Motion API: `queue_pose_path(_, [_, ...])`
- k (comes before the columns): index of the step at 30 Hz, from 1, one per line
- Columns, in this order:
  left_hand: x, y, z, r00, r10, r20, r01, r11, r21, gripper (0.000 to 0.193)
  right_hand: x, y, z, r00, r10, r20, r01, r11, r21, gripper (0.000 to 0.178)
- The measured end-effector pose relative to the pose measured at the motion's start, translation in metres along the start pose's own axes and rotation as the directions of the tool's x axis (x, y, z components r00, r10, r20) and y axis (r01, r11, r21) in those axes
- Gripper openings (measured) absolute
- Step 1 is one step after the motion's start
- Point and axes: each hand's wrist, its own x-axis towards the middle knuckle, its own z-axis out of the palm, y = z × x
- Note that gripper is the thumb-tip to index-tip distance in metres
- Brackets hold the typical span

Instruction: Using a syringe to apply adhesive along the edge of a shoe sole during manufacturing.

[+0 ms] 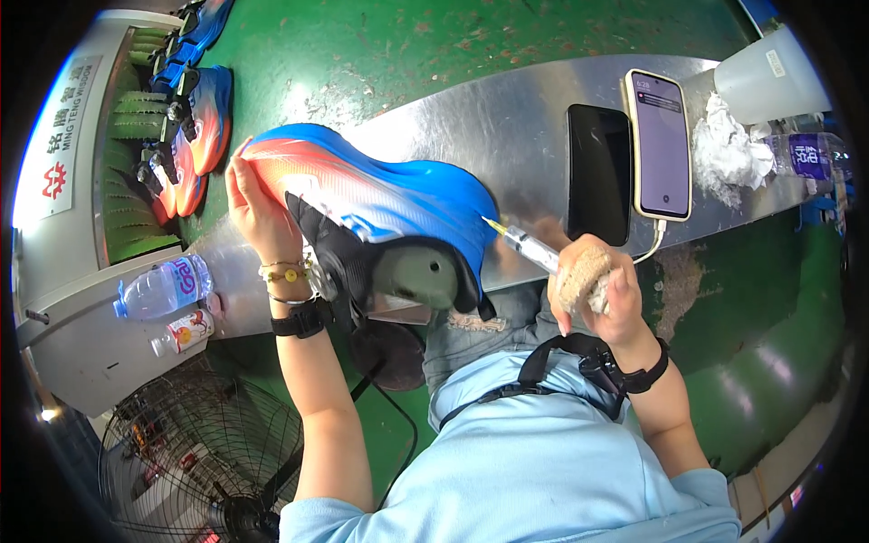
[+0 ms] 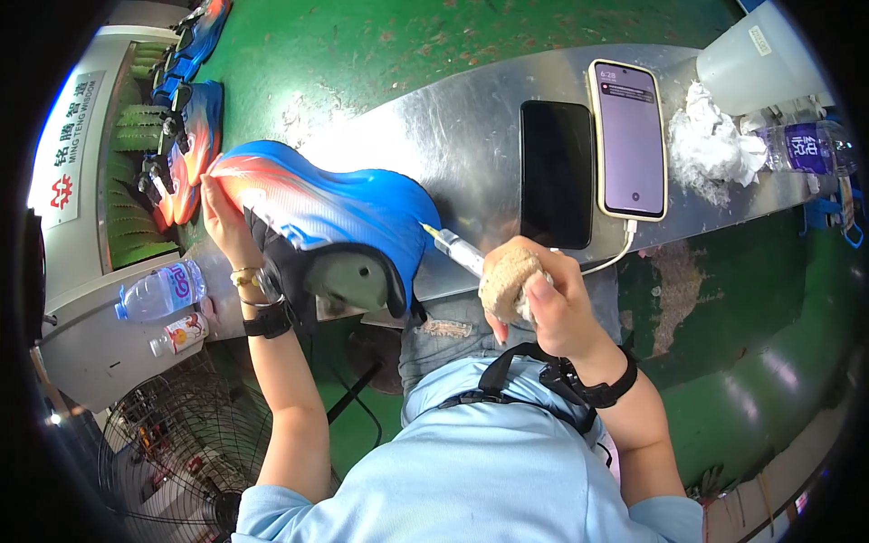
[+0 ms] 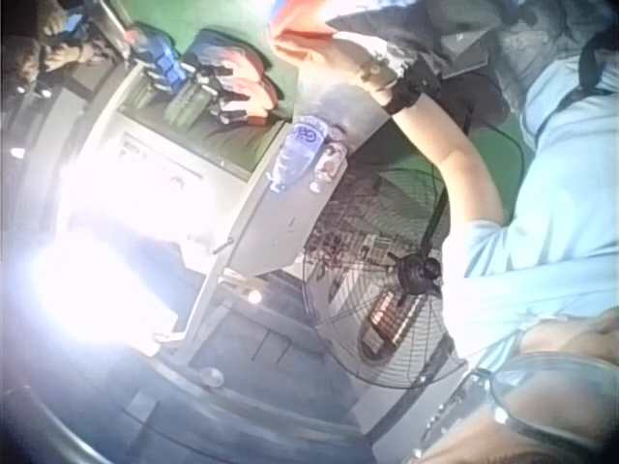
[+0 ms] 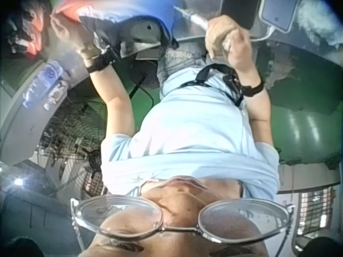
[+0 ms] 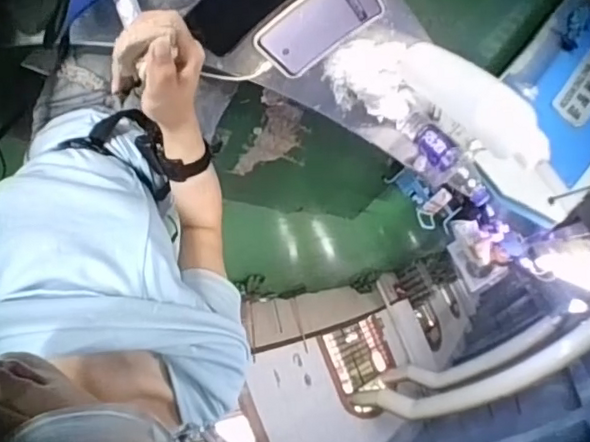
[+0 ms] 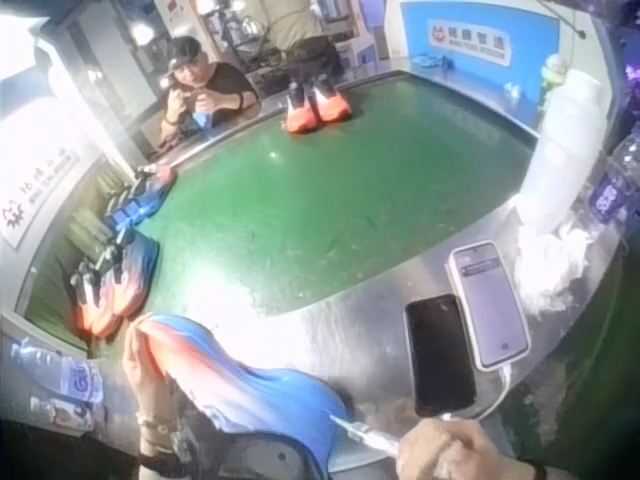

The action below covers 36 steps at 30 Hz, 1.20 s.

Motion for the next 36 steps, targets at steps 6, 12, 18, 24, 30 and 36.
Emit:
queue_pose_path(6, [-0.010,-0.041,-0.037,0.930,-0.363,-0.061,0.363,0.932,0.001,0.026,0.024,0.000,0.020,0.989,0.020,-0.146,-0.026,0.999,-0.038,0.038])
queue_pose_path(12, [-0.054,-0.019,-0.063,0.832,-0.511,-0.216,0.533,0.844,0.057,0.025,0.036,0.011,0.030,0.977,-0.020,-0.211,0.023,1.000,0.011,0.033])
queue_pose_path(18, [-0.124,0.027,-0.080,0.703,-0.688,-0.180,0.708,0.701,0.089,0.025,0.036,0.019,0.032,0.980,-0.018,-0.199,0.010,0.999,-0.040,0.035])
queue_pose_path(24, [-0.171,0.050,-0.081,0.551,-0.807,0.214,0.830,0.557,-0.038,0.031,0.038,0.019,0.037,0.967,0.049,-0.251,-0.074,0.993,-0.090,0.045])
queue_pose_path(30, [-0.199,0.048,-0.070,0.396,-0.807,0.438,0.907,0.418,-0.048,0.039,0.028,0.017,0.041,0.965,0.073,-0.251,-0.101,0.990,-0.100,0.045])
queue_pose_path(36, [-0.206,0.039,-0.053,0.322,-0.738,0.593,0.938,0.332,-0.096,0.048,0.015,0.003,0.046,0.939,0.186,-0.288,-0.194,0.981,0.002,0.038])
